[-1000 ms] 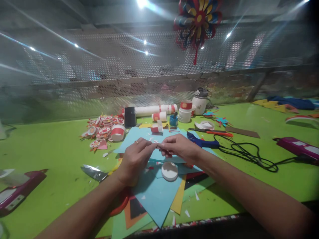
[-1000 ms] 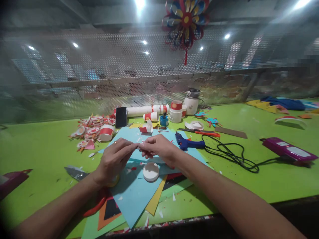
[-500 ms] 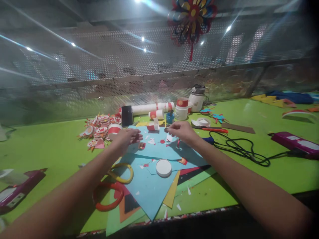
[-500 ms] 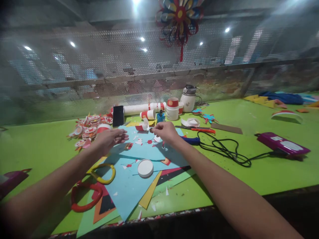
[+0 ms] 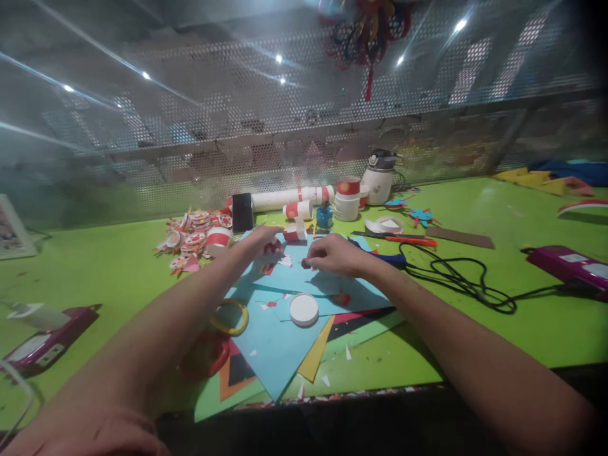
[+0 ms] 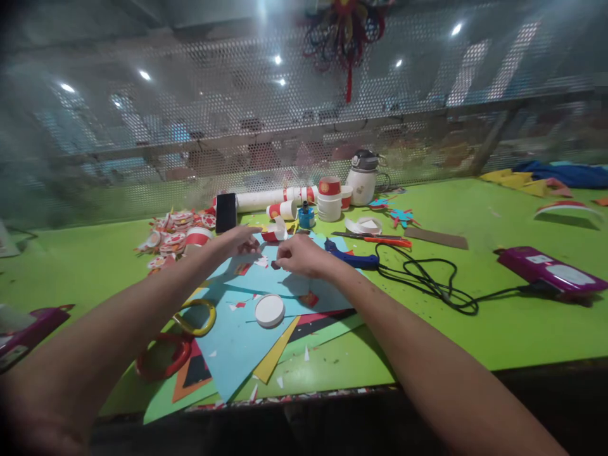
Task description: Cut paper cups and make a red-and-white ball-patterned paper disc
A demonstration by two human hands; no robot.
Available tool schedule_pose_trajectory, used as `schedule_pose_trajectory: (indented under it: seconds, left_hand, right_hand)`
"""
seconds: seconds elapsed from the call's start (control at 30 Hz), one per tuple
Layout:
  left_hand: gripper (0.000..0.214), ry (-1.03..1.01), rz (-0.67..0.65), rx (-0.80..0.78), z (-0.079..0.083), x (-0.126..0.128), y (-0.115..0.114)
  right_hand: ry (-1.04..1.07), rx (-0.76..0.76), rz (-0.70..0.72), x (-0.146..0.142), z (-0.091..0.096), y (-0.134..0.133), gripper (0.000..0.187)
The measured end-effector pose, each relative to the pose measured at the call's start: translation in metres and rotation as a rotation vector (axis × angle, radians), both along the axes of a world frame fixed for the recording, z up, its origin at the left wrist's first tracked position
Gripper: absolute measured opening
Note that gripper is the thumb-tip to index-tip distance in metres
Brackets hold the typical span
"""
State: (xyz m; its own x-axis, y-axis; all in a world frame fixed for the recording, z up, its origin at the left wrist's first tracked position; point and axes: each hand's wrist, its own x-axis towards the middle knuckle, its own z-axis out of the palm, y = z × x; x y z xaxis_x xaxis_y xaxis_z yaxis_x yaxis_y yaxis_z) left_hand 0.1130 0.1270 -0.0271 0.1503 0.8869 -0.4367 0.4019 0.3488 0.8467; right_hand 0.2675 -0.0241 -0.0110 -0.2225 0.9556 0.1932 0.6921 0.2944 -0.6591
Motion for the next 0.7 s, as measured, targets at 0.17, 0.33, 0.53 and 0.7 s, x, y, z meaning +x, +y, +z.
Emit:
schedule_pose_trajectory:
  seconds: [0.17, 0.33, 0.53, 0.7]
  left_hand:
    - [0.04, 0.022, -0.008, 0.066, 0.001, 0.001, -0.004]
    - [0.05, 0.053, 0.037, 0.174, -0.002, 0.01, -0.009]
    - [0.034, 0.059, 0.057, 0.138, -0.008, 0.03, -0.006]
    - [0.034, -0.105, 0.022, 0.167, -0.018, 0.026, -0.002]
  right_hand:
    - [0.023, 0.011, 0.004, 0.005, 0.008, -0.005, 0.011]
    - [0.115, -0.102, 0.054, 0.017, 0.018, -0.007, 0.014]
    - [-0.033, -0.23, 0.047, 0.038, 0.026, -0.037, 0.016]
    - [-0.185, -0.282, -0.169, 0.053, -0.003, -0.074, 0.015]
